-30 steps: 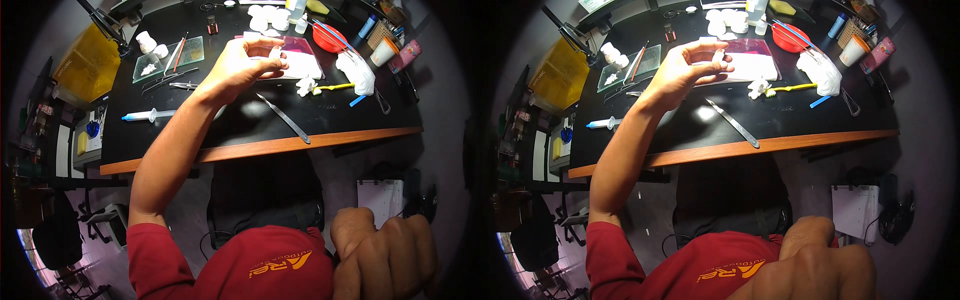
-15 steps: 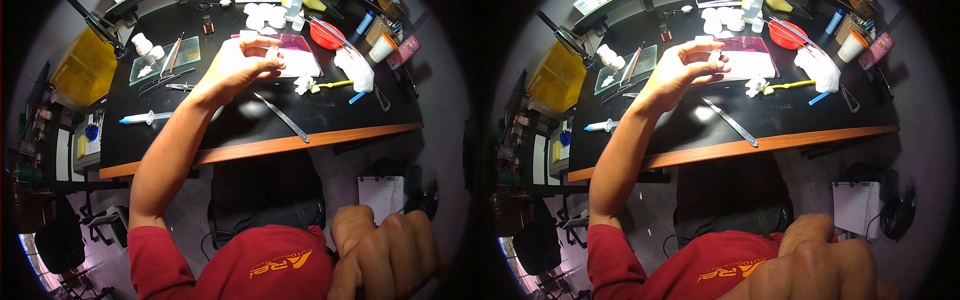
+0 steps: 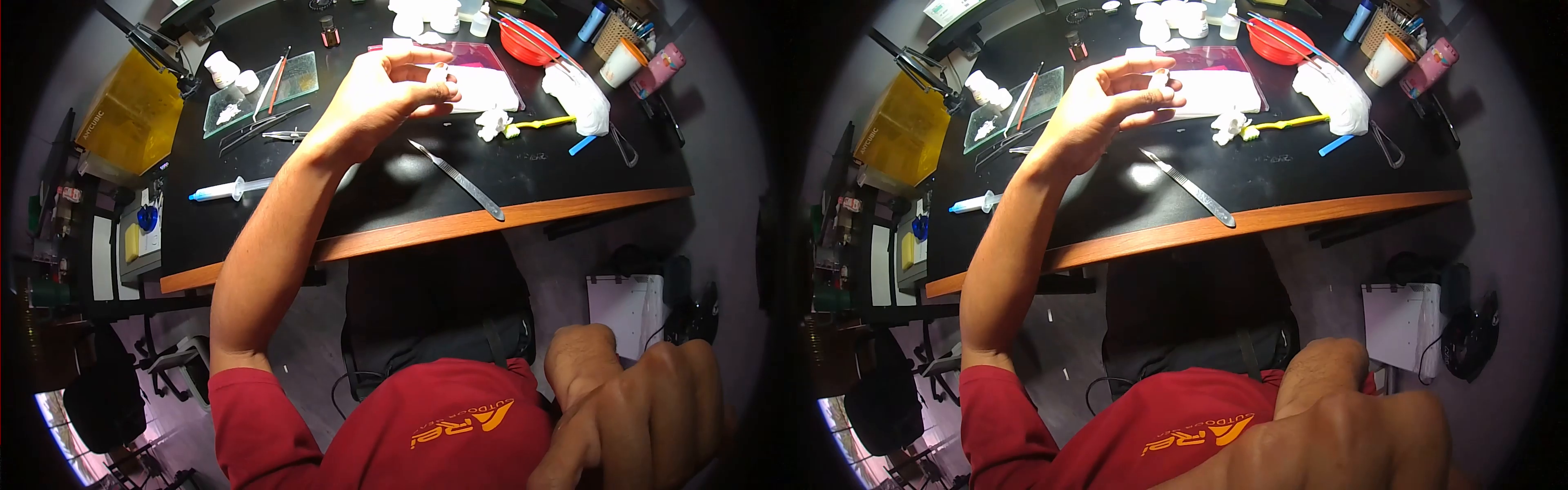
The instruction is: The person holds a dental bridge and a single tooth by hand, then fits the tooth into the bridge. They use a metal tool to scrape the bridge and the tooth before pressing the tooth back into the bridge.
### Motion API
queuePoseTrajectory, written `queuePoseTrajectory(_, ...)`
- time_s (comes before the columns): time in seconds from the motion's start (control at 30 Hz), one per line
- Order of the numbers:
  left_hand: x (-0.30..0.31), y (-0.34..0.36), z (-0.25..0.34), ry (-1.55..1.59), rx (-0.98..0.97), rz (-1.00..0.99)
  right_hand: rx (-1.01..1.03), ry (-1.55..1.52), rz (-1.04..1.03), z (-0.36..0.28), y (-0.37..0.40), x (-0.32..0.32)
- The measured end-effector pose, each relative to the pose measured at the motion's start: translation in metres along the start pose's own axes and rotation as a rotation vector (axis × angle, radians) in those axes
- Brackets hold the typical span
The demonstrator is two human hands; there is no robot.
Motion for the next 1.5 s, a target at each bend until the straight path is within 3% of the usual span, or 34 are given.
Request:
queuePoseTrajectory(0.57,0.0,0.0,-0.002,0.018,0.002,-0.005,-0.066,-0.031,-0.075,0.003,-0.004,0.0)
queuePoseTrajectory(0.73,0.0,0.0,-0.003,0.021,0.007,-0.006,-0.21,-0.051,-0.012,0.002,-0.007,-0.001)
queuePoseTrajectory(0.87,-0.002,0.001,0.002,0.016,0.022,-0.007,-0.13,0.003,-0.086,0.001,-0.007,0.001)
queuePoseTrajectory(0.97,-0.002,0.002,0.001,0.023,0.02,-0.015,-0.006,0.171,0.094,-0.002,0.0,-0.004)
queuePoseTrajectory(1.03,-0.001,-0.001,-0.002,0.042,-0.009,-0.025,-0.034,0.229,0.109,-0.004,0.0,-0.005)
queuePoseTrajectory(1.13,0.0,-0.001,-0.001,-0.001,-0.033,-0.015,-0.199,0.2,-0.065,-0.004,-0.011,0.002)
queuePoseTrajectory(1.5,0.002,0.0,-0.004,-0.017,-0.017,-0.006,-0.123,0.182,0.004,-0.003,-0.014,0.006)
Point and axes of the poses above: each hand's wrist, its own y-axis away from the middle knuckle, its own x-axis out of the back of the hand, z = x × y, the point moved 8 cm from there along -y, towards the middle knuckle, and after that the axes turned 10 degrees about -z, right-handed, at the moved point
